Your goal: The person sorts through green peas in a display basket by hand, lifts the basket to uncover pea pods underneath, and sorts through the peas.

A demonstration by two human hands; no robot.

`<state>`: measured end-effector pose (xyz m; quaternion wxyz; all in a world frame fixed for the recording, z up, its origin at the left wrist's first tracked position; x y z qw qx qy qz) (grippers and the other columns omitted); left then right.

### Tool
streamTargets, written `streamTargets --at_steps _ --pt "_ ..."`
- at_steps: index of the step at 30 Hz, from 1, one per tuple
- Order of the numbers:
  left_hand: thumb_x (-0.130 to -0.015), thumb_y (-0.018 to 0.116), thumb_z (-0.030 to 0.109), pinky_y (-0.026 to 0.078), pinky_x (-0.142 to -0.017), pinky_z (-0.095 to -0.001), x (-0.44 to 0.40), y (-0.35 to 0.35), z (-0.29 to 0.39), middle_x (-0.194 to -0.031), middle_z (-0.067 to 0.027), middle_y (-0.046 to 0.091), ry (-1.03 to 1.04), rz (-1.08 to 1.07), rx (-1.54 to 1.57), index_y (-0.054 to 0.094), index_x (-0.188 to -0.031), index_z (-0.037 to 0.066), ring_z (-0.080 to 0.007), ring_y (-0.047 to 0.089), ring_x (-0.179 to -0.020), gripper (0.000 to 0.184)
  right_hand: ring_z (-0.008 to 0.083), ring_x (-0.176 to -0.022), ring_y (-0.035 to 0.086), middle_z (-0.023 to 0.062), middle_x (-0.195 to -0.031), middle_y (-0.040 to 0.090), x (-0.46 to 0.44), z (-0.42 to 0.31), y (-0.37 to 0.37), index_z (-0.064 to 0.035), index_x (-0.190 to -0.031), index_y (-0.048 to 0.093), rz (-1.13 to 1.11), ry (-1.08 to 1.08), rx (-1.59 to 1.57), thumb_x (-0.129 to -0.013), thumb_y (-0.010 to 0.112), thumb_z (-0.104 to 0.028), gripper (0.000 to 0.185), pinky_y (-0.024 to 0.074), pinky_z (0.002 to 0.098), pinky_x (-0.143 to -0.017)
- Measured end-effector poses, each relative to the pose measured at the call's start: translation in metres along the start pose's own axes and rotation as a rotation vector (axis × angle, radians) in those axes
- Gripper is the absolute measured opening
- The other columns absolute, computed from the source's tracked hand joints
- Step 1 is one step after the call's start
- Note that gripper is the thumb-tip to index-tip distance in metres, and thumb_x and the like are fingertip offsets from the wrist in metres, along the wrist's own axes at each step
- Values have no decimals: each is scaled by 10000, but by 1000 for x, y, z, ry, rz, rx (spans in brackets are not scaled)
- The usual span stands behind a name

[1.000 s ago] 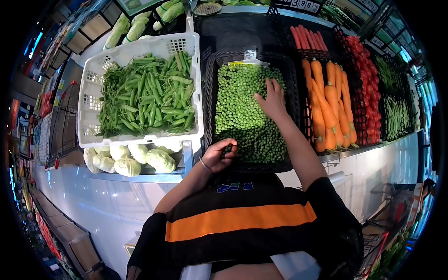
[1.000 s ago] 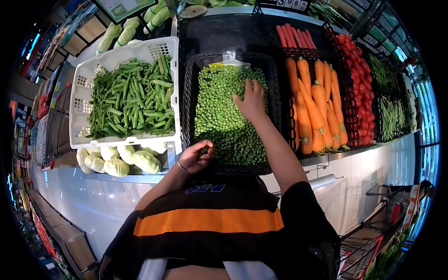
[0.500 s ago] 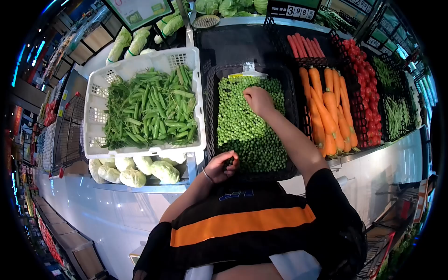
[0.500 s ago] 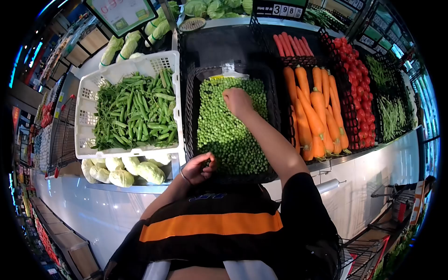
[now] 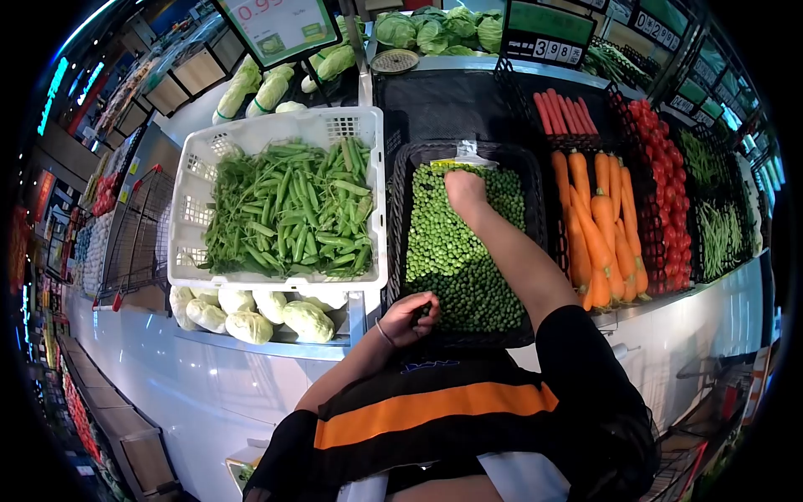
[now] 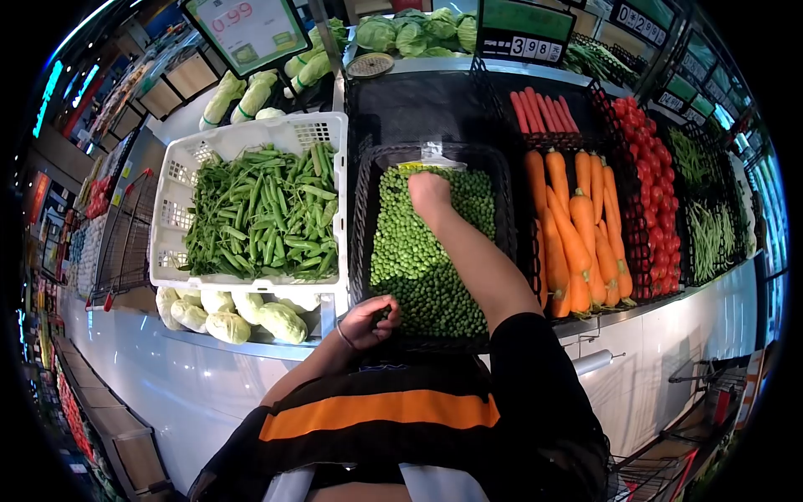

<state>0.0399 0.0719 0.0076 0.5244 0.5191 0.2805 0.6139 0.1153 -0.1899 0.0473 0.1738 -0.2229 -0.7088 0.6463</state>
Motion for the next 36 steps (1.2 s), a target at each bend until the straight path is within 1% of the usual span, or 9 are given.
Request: streamTargets --at_steps 4,6,10,12,14,16,24,30,36 --pt "-925 488 225 301 -466 -190 -2 0 1 -767 -14 495 6 36 1 549 -910 71 -83 411 -584 166 301 -806 646 131 -881 647 -1 5 12 -26 -873 643 119 -67 13 -787 521 -52 151 532 394 -679" --pt "-918 501 222 306 -464 -189 -5 -1 -1 -766 -16 502 21 78 -36 548 -910 70 -88 421 -587 160 304 -749 624 134 -765 617 1 12 9 -39 -783 586 281 -83 -187 -732 582 -126 102 501 422 -652" --pt "-933 465 209 317 -464 -187 -6 0 -1 -773 -20 506 -1 79 -26 538 -913 60 -85 417 -589 167 251 -638 596 118 -673 588 -1 13 4 -30 -750 541 302 -76 -853 -701 638 -54 112 471 323 -601" --pt "-936 460 210 320 -467 -189 -6 1 0 -770 -18 503 1 111 -68 532 -912 65 -83 407 -583 163 244 -613 583 121 -666 576 -5 4 4 -16 -739 525 296 -96 -897 -710 627 -13 105 463 295 -604" --pt "-927 472 222 313 -465 -192 -8 -5 -2 -763 -10 495 -14 107 -74 528 -914 76 -78 397 -581 157 247 -607 579 122 -671 571 -11 -6 7 -12 -762 547 436 -230 -823 -741 602 -55 74 458 307 -579" --pt "-911 488 220 306 -461 -191 -7 -4 -1 -741 -4 486 -2 79 -99 533 -905 79 -76 396 -575 148 259 -638 581 129 -722 611 -17 -15 8 -45 -888 619 346 -259 -408 -790 560 -145 152 452 380 -630" --pt "-905 483 256 275 -391 -176 -25 -19 -11 -678 39 492 4 80 -99 549 -874 108 -37 388 -490 165 344 -781 608 171 -882 610 -38 -31 27 -47 -918 633 248 -293 -7 -807 509 -81 169 497 425 -664" --pt "-898 483 224 328 -442 -167 -42 -29 -17 -669 25 517 29 27 -46 575 -829 89 -48 414 -508 177 353 -777 607 191 -862 594 -38 -26 30 -22 -908 620 340 -345 31 -839 501 -71 146 503 415 -660" --pt "-894 493 216 362 -441 -205 -34 -23 -15 -664 3 529 85 77 -18 569 -842 89 -85 439 -495 156 346 -747 614 179 -830 616 -38 -20 32 -18 -829 616 110 -209 26 -775 607 -127 122 509 408 -663"
Point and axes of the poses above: each hand's wrist, its own x-axis away from the middle knuckle, its own y-axis out of the palm, z = x × y, the point moved 4 cm from there along -x, towards the middle knuckle
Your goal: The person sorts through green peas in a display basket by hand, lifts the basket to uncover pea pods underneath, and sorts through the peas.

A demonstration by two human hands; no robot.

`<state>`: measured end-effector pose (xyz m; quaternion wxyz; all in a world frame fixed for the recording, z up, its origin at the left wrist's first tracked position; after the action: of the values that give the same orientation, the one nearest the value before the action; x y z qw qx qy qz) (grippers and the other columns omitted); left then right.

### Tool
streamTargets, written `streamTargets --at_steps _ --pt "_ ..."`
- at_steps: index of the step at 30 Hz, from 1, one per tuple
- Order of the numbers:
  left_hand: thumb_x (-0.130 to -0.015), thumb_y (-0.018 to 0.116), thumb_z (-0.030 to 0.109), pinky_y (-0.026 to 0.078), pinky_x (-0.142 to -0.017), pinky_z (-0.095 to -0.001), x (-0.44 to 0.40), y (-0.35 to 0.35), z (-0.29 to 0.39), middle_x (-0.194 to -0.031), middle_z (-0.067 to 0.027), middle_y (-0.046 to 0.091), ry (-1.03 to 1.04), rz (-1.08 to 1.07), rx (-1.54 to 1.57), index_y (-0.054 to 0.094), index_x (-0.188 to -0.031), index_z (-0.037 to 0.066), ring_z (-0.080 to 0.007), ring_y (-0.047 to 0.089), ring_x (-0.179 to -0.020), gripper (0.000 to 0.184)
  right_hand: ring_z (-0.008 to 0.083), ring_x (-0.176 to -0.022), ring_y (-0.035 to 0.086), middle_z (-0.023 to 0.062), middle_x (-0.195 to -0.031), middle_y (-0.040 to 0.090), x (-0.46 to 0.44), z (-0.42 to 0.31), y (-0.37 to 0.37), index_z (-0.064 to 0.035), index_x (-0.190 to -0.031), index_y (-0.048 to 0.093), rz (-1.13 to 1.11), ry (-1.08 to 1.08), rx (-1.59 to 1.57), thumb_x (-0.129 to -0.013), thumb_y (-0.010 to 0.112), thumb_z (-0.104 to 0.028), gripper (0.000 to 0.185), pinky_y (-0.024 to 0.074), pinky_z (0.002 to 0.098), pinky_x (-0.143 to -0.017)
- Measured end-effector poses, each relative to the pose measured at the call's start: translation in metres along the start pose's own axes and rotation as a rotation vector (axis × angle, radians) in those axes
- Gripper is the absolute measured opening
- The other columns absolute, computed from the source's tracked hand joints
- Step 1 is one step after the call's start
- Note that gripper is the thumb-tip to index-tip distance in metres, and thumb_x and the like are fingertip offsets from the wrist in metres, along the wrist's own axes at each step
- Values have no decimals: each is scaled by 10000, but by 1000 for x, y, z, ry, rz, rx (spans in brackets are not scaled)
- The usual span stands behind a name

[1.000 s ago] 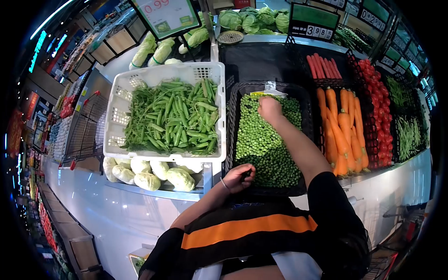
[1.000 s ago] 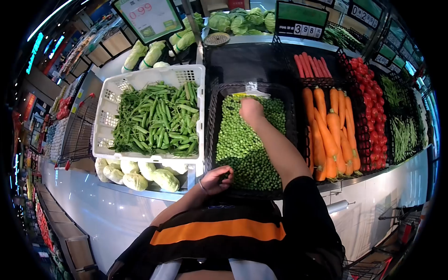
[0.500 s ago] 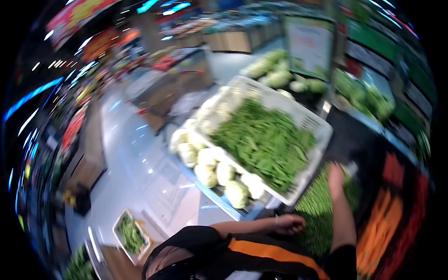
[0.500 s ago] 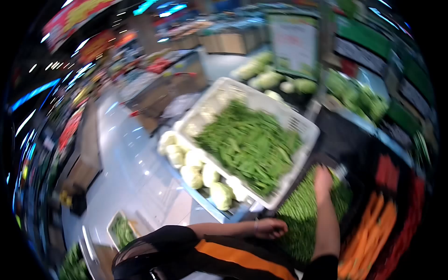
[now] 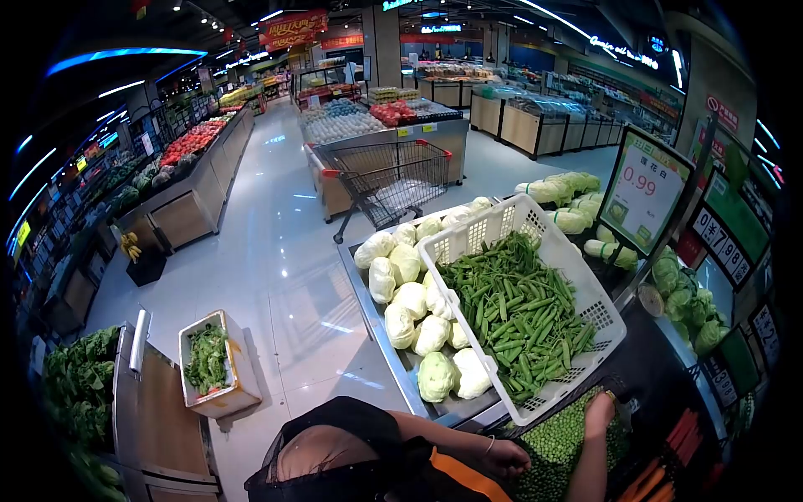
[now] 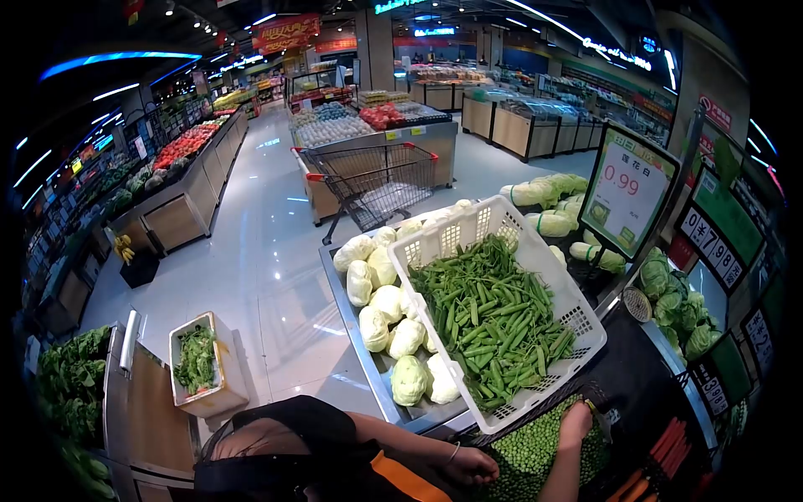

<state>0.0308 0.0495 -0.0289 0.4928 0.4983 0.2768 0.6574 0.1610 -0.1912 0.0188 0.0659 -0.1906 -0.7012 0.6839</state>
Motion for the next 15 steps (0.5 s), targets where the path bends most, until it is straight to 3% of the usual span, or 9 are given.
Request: streamTargets --at_steps 3,8,10,11,15 --pt "-902 480 200 398 -535 -190 1 3 0 -698 2 541 44 -91 -23 590 -879 69 -83 474 -585 173 349 -703 606 175 -756 609 8 -1 -1 -25 -767 596 -35 22 -24 -745 629 -121 104 494 411 -626" --pt "-888 488 193 384 -492 -213 5 3 10 -689 -19 538 55 -19 -84 595 -894 59 -88 466 -551 172 387 -664 567 185 -683 566 10 2 3 -20 -687 514 59 -54 -172 -735 607 -117 143 433 459 -581" --pt "-885 494 212 370 -483 -216 3 3 7 -693 -15 533 51 -140 -82 596 -913 60 -98 464 -555 185 397 -663 557 185 -661 547 8 1 0 -22 -695 486 0 -8 -121 -752 566 -123 141 425 474 -593" --pt "-871 517 183 412 -499 -302 -2 -3 7 -703 -84 551 57 -36 -73 578 -955 57 -145 461 -528 164 396 -661 558 184 -660 543 10 0 -1 -26 -707 470 13 51 -112 -753 556 -126 140 421 474 -585" --pt "-835 548 131 420 -512 -301 10 3 9 -711 -84 552 72 63 -2 586 -979 44 -163 495 -553 172 366 -630 535 164 -664 523 -6 16 25 -39 -743 482 54 -23 -21 -749 548 -117 102 417 448 -584"
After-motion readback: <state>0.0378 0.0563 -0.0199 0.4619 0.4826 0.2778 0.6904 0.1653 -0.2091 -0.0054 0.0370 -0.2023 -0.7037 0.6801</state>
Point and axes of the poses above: each hand's wrist, its own x-axis away from the middle knuckle, its own y-axis out of the palm, z = x × y, the point moved 4 cm from there along -x, towards the middle knuckle
